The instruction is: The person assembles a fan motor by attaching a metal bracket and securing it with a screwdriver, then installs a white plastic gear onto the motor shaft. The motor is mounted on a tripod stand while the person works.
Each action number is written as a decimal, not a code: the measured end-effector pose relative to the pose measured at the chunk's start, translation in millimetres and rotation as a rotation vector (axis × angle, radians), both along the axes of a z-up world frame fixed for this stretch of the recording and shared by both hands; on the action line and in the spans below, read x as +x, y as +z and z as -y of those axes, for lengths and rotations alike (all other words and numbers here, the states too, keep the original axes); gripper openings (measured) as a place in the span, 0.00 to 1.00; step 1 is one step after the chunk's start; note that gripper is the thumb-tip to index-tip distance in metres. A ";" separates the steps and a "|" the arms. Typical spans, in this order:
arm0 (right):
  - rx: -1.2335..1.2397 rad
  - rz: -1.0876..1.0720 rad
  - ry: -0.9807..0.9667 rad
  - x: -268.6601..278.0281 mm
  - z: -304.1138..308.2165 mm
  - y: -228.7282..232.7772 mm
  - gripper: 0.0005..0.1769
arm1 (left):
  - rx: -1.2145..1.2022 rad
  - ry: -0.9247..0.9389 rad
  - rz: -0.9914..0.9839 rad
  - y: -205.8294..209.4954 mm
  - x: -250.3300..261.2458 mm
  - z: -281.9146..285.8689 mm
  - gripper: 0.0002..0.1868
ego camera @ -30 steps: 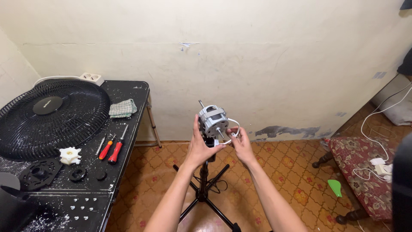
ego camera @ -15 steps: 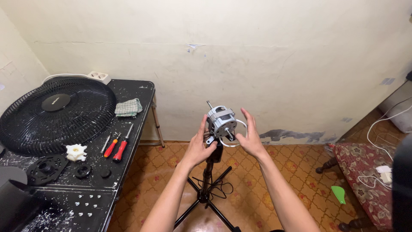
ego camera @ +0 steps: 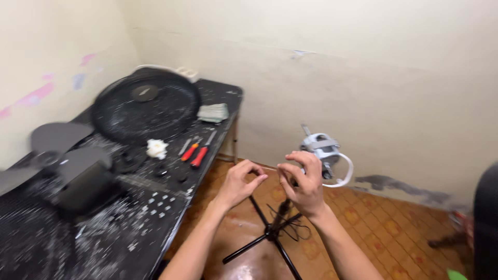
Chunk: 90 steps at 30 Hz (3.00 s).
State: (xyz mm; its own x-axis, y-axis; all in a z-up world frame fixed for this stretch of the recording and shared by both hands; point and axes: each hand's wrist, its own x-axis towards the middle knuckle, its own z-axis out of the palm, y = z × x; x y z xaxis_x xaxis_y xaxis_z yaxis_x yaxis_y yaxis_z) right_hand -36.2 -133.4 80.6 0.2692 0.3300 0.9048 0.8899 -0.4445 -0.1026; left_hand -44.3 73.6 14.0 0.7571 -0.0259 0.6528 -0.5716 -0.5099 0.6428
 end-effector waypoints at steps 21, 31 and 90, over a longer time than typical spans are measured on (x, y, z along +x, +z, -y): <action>-0.792 -0.137 0.737 -82.1 -315.2 -133.2 0.13 | -0.049 0.912 -0.299 -55.2 -319.6 -235.8 0.09; -0.807 -0.239 0.737 -115.8 -344.4 -196.9 0.32 | 0.322 0.830 -0.376 -133.1 -299.8 -228.4 0.28; 0.362 -1.195 0.624 8.3 -89.7 -106.9 0.06 | -1.347 -0.247 -0.155 -64.1 -82.9 -77.3 0.31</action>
